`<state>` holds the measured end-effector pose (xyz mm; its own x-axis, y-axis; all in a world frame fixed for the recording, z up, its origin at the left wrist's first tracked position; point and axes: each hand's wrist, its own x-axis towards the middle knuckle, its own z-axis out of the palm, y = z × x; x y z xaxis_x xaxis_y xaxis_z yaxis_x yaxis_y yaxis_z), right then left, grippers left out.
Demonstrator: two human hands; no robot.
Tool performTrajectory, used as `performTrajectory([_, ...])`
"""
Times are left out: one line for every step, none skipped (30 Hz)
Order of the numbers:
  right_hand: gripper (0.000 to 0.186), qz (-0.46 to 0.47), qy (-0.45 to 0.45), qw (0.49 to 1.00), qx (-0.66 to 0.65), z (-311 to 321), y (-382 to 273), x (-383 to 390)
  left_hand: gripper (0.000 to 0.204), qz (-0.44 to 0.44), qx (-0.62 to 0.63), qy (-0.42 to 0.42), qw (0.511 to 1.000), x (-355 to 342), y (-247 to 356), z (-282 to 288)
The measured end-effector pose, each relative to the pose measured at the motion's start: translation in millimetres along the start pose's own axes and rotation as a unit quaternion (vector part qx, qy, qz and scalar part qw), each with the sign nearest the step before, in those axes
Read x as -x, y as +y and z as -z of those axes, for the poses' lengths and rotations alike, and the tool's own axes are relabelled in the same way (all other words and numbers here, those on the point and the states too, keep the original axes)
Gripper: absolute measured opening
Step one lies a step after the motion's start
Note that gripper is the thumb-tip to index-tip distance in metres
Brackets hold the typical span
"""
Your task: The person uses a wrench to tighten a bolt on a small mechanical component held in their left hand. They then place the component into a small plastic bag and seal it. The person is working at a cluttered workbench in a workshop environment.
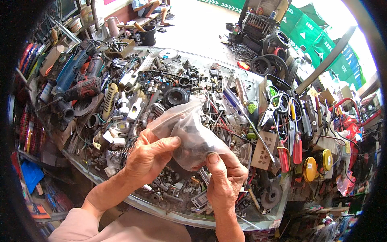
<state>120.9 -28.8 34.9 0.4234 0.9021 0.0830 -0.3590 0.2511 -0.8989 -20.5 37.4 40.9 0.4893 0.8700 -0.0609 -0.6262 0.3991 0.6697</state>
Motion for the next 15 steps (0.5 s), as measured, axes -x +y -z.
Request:
performTrajectory([0.027,0.0,-0.003,1.0,0.002,1.3,0.3,0.0,0.047,0.012,0.013,0.006,1.0,0.9,0.1,1.1])
performTrajectory([0.026,0.0,-0.005,1.0,0.004,4.1,0.4,-0.4,0.046,0.024,0.027,0.012,0.999,1.8,0.3,3.1])
performTrajectory([0.026,0.0,-0.008,1.0,0.006,5.9,0.9,-0.6,0.045,0.035,0.04,0.018,0.998,2.6,0.1,4.8])
performTrajectory([0.025,0.002,-0.002,1.0,0.006,6.1,1.2,-1.3,0.044,0.042,0.043,0.022,0.998,2.7,-0.7,5.9])
performTrajectory([0.024,0.004,0.005,1.0,0.007,6.1,1.5,-2.0,0.043,0.049,0.045,0.027,0.997,3.1,-1.7,7.2])
performTrajectory([0.023,0.006,0.011,1.0,0.007,5.7,1.6,-2.5,0.042,0.055,0.047,0.032,0.997,3.4,-2.1,7.8])
performTrajectory([0.023,0.006,0.018,1.0,0.011,4.3,1.3,-3.0,0.042,0.056,0.057,0.036,0.996,3.8,-1.8,7.5])
performTrajectory([0.023,0.006,0.025,1.0,0.014,2.3,0.3,-3.6,0.041,0.058,0.067,0.041,0.995,4.2,-1.4,6.4])
performTrajectory([0.022,0.006,0.032,0.999,0.018,0.8,-0.2,-3.9,0.04,0.058,0.076,0.046,0.994,4.3,-1.2,5.9])
performTrajectory([0.022,0.005,0.033,0.999,0.019,0.3,-0.4,-3.8,0.04,0.063,0.085,0.043,0.993,4.0,-1.6,6.5])
performTrajectory([0.022,0.004,0.035,0.999,0.02,0.1,-0.5,-3.7,0.04,0.067,0.094,0.04,0.993,3.4,-2.4,7.6])
performTrajectory([0.022,0.004,0.036,0.999,0.021,0.1,-0.5,-3.6,0.04,0.071,0.103,0.037,0.991,3.3,-2.6,8.7])
performTrajectory([0.022,0.004,0.037,0.999,0.019,0.1,-0.6,-3.9,0.04,0.074,0.107,0.037,0.991,3.5,-2.1,9.0])
performTrajectory([0.022,0.004,0.038,0.999,0.018,0.2,-0.5,-4.3,0.041,0.078,0.112,0.038,0.99,4.1,-1.7,9.2])
performTrajectory([0.021,0.004,0.039,0.999,0.016,0.3,-0.2,-4.7,0.041,0.082,0.116,0.039,0.989,4.4,-1.1,9.4])
